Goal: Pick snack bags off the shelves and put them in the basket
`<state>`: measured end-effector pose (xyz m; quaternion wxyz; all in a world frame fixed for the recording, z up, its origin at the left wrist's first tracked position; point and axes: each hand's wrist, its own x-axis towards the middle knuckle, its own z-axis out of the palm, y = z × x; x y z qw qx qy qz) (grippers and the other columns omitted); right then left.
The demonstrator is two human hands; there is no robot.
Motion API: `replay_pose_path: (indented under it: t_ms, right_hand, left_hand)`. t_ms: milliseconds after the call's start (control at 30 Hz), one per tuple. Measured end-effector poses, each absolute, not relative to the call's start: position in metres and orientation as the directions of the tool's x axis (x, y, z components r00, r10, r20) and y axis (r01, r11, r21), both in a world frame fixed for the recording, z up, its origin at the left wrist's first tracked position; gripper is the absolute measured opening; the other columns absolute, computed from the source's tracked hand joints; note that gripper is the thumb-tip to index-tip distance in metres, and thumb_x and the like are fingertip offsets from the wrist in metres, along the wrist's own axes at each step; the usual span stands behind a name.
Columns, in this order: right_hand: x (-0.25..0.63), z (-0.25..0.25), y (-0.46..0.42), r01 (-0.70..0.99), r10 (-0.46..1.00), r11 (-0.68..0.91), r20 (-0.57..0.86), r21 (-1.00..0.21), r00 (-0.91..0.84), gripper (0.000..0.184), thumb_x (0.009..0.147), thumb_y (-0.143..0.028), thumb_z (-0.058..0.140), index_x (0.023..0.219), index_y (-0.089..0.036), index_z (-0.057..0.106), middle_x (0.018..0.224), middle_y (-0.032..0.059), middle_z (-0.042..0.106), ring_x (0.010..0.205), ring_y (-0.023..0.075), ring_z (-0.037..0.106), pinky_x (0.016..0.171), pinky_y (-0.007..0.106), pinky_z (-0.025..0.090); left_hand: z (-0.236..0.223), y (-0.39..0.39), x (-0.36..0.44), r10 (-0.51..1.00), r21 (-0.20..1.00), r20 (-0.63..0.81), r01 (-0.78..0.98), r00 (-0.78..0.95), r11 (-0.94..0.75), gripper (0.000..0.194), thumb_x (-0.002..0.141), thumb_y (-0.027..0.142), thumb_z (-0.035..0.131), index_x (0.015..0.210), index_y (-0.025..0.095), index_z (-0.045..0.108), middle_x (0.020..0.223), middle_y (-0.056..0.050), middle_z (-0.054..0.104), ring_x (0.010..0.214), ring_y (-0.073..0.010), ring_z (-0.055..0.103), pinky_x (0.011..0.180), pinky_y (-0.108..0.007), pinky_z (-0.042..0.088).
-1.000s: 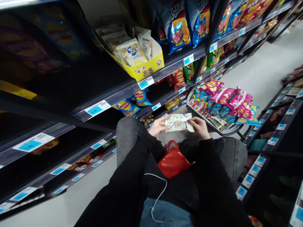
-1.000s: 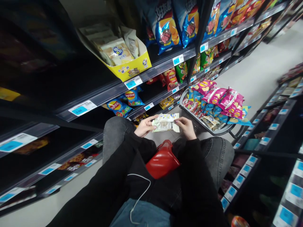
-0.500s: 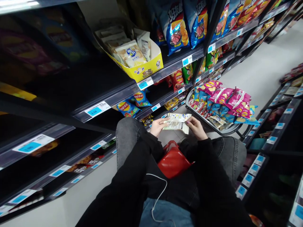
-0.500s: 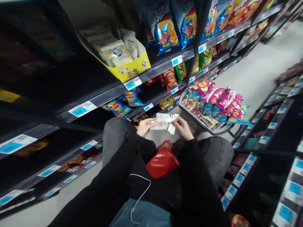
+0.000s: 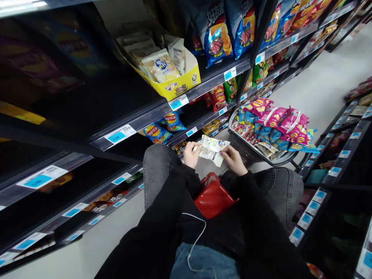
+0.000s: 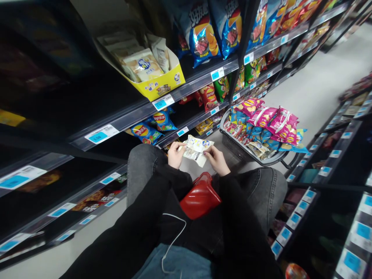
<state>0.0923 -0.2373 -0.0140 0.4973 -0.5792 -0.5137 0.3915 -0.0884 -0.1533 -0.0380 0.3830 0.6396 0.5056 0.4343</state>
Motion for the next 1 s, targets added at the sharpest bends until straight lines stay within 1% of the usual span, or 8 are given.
replay_pose_path:
  t_ms: [167,267,367,500,567,667,767,1000]
  right_hand:
    - [0.101,-0.01,-0.24,0.226,0.995,0.039,0.058,-0.973,0.076,0.026,0.081,-0.044,0.053,0.072,-0.02,0.051,0.068,0.0008,0.054,0.064,0.0136,0.046,0.06,0.025,0.037]
    - [0.114,-0.011,-0.239,0.202,0.999,0.031,0.038,-0.979,0.029,0.027,0.079,-0.044,0.055,0.071,-0.019,0.051,0.069,0.0005,0.054,0.065,0.0136,0.047,0.062,0.026,0.038]
    - [0.121,-0.013,-0.238,0.169,1.0,0.013,0.015,-0.986,0.012,0.029,0.078,-0.046,0.057,0.07,-0.019,0.05,0.069,0.0002,0.053,0.065,0.0132,0.047,0.062,0.026,0.037]
    - [0.118,-0.012,-0.237,0.144,0.999,0.003,0.008,-0.99,0.032,0.029,0.077,-0.046,0.057,0.07,-0.019,0.049,0.068,-0.0004,0.052,0.064,0.0127,0.046,0.06,0.025,0.036]
    - [0.116,-0.012,-0.237,0.145,0.999,0.004,0.01,-0.989,0.036,0.029,0.077,-0.046,0.057,0.069,-0.019,0.049,0.067,-0.0006,0.051,0.064,0.0126,0.045,0.06,0.025,0.036]
    - [0.118,-0.014,-0.237,0.151,1.0,0.003,0.007,-0.988,0.027,0.03,0.077,-0.047,0.057,0.068,-0.019,0.048,0.066,-0.0008,0.051,0.064,0.0127,0.045,0.06,0.025,0.037]
    - [0.122,-0.018,-0.237,0.14,0.999,0.006,0.013,-0.99,0.045,0.028,0.077,-0.046,0.057,0.07,-0.02,0.049,0.068,-0.0005,0.052,0.065,0.0131,0.046,0.061,0.025,0.037]
    - [0.119,-0.033,-0.232,0.271,0.97,-0.085,-0.017,-0.959,0.243,0.024,0.076,-0.041,0.053,0.068,-0.019,0.047,0.064,-0.0012,0.05,0.061,0.0126,0.043,0.058,0.024,0.034]
  left_hand:
    - [-0.042,-0.148,-0.087,0.959,0.95,0.156,0.229,0.239,-0.211,0.008,0.072,0.024,0.06,0.076,0.017,0.062,0.108,-0.008,0.053,0.107,-0.0216,0.05,0.089,-0.031,0.04]
    - [-0.044,-0.147,-0.087,0.938,0.983,0.042,0.155,0.345,-0.101,0.01,0.07,0.025,0.062,0.074,0.017,0.06,0.094,-0.006,0.062,0.096,-0.0219,0.056,0.084,-0.033,0.042]
    - [-0.043,-0.148,-0.087,0.951,0.989,-0.053,0.15,0.305,0.006,0.013,0.063,0.025,0.068,0.069,0.016,0.062,0.08,-0.005,0.065,0.083,-0.0209,0.059,0.077,-0.031,0.043]
    - [-0.041,-0.147,-0.084,0.951,0.997,-0.048,0.079,0.304,0.025,0.013,0.061,0.025,0.069,0.066,0.016,0.061,0.089,-0.007,0.066,0.09,-0.0213,0.058,0.08,-0.03,0.041]
    - [-0.041,-0.147,-0.083,0.94,0.997,-0.055,0.077,0.337,0.031,0.013,0.062,0.026,0.068,0.067,0.017,0.059,0.079,-0.004,0.064,0.08,-0.0182,0.058,0.075,-0.028,0.041]
    - [-0.041,-0.148,-0.084,0.931,0.992,-0.097,0.112,0.352,0.061,0.014,0.066,0.029,0.064,0.07,0.017,0.058,0.055,0.004,0.051,0.053,-0.0108,0.046,0.057,-0.022,0.034]
    - [-0.04,-0.151,-0.086,0.938,0.983,-0.069,0.181,0.341,0.006,0.016,0.069,0.031,0.062,0.076,0.017,0.06,0.047,0.006,0.042,0.045,-0.0081,0.035,0.051,-0.021,0.026]
    - [-0.037,-0.156,-0.091,0.942,0.877,0.078,0.427,0.328,-0.221,0.018,0.076,0.034,0.057,0.075,0.017,0.061,0.056,0.002,0.055,0.05,-0.0096,0.045,0.054,-0.022,0.032]
